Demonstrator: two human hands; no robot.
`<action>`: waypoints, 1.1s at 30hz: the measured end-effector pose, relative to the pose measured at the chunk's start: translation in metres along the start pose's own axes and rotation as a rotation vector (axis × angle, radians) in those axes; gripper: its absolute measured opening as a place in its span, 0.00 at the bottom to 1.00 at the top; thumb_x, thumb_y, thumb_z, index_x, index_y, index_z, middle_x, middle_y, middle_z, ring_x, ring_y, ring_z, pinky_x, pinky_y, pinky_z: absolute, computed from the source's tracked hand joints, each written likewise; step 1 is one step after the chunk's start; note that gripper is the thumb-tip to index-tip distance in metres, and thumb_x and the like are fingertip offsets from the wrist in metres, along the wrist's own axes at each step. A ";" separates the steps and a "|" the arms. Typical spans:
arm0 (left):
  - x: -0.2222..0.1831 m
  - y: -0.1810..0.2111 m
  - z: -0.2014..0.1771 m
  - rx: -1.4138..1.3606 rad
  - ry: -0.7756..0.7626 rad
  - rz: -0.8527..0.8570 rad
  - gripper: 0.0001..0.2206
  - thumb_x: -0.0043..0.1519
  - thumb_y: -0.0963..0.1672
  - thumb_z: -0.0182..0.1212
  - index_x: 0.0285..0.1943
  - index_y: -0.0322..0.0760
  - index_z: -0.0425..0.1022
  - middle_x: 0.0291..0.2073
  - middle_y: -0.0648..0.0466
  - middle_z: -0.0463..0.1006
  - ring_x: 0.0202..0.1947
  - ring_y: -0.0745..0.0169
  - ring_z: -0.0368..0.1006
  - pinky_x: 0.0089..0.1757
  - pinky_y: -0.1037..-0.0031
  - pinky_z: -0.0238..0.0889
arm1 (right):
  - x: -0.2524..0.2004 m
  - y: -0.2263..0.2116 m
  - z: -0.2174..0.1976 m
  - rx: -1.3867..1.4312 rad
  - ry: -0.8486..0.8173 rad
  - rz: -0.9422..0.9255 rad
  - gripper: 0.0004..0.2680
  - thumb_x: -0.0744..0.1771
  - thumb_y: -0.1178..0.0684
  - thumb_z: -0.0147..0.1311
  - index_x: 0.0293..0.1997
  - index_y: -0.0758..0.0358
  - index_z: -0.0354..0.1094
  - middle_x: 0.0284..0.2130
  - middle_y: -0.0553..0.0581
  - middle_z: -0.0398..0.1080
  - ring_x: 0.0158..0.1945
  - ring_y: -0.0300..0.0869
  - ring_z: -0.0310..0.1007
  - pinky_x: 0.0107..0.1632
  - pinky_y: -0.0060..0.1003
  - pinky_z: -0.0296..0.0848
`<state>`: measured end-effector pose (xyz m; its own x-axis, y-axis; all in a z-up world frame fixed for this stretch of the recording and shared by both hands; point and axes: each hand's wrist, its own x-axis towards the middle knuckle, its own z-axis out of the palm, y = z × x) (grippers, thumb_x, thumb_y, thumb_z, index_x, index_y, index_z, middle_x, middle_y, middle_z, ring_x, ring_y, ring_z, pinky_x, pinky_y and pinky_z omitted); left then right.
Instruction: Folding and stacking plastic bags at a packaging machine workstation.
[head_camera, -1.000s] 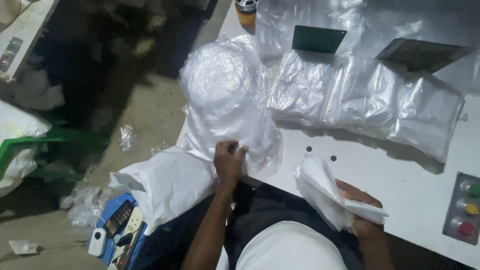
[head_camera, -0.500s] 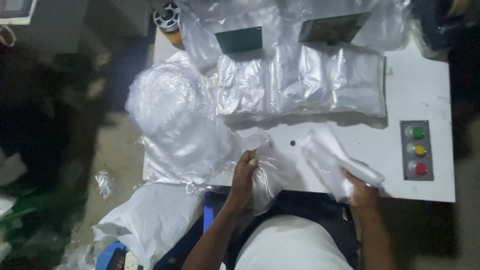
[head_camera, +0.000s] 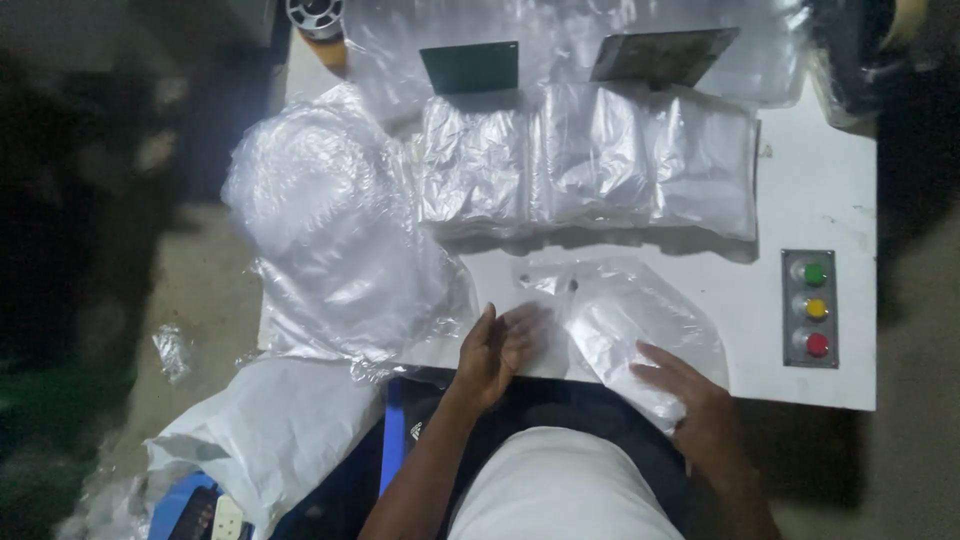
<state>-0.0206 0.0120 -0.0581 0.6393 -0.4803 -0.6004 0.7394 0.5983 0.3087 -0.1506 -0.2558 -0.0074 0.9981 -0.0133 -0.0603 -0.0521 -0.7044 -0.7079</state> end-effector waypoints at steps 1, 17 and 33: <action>0.001 0.009 0.001 -0.007 0.009 0.012 0.31 0.68 0.55 0.44 0.68 0.25 0.68 0.63 0.36 0.74 0.57 0.45 0.74 0.54 0.64 0.67 | 0.004 0.000 -0.005 0.003 -0.012 -0.010 0.22 0.57 0.60 0.70 0.56 0.55 0.76 0.64 0.54 0.71 0.63 0.48 0.74 0.64 0.44 0.73; 0.012 -0.023 -0.005 0.743 0.147 0.503 0.07 0.55 0.36 0.69 0.30 0.34 0.74 0.28 0.49 0.81 0.28 0.62 0.76 0.32 0.74 0.70 | 0.004 0.183 0.130 1.756 -0.001 0.235 0.19 0.65 0.64 0.52 0.66 0.71 0.63 0.61 0.70 0.67 0.62 0.60 0.68 0.64 0.56 0.65; 0.025 -0.040 0.004 1.883 -0.446 1.397 0.15 0.66 0.34 0.53 0.62 0.27 0.74 0.69 0.36 0.68 0.63 0.45 0.70 0.47 0.65 0.71 | 0.032 0.006 0.030 0.261 0.249 0.230 0.11 0.68 0.53 0.57 0.56 0.46 0.76 0.71 0.53 0.61 0.69 0.50 0.64 0.68 0.40 0.64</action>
<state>-0.0335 -0.0267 -0.0831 0.5255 -0.6734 0.5200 -0.8392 -0.3097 0.4470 -0.1201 -0.2391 -0.0343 0.9354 -0.3425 -0.0880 -0.2488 -0.4604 -0.8521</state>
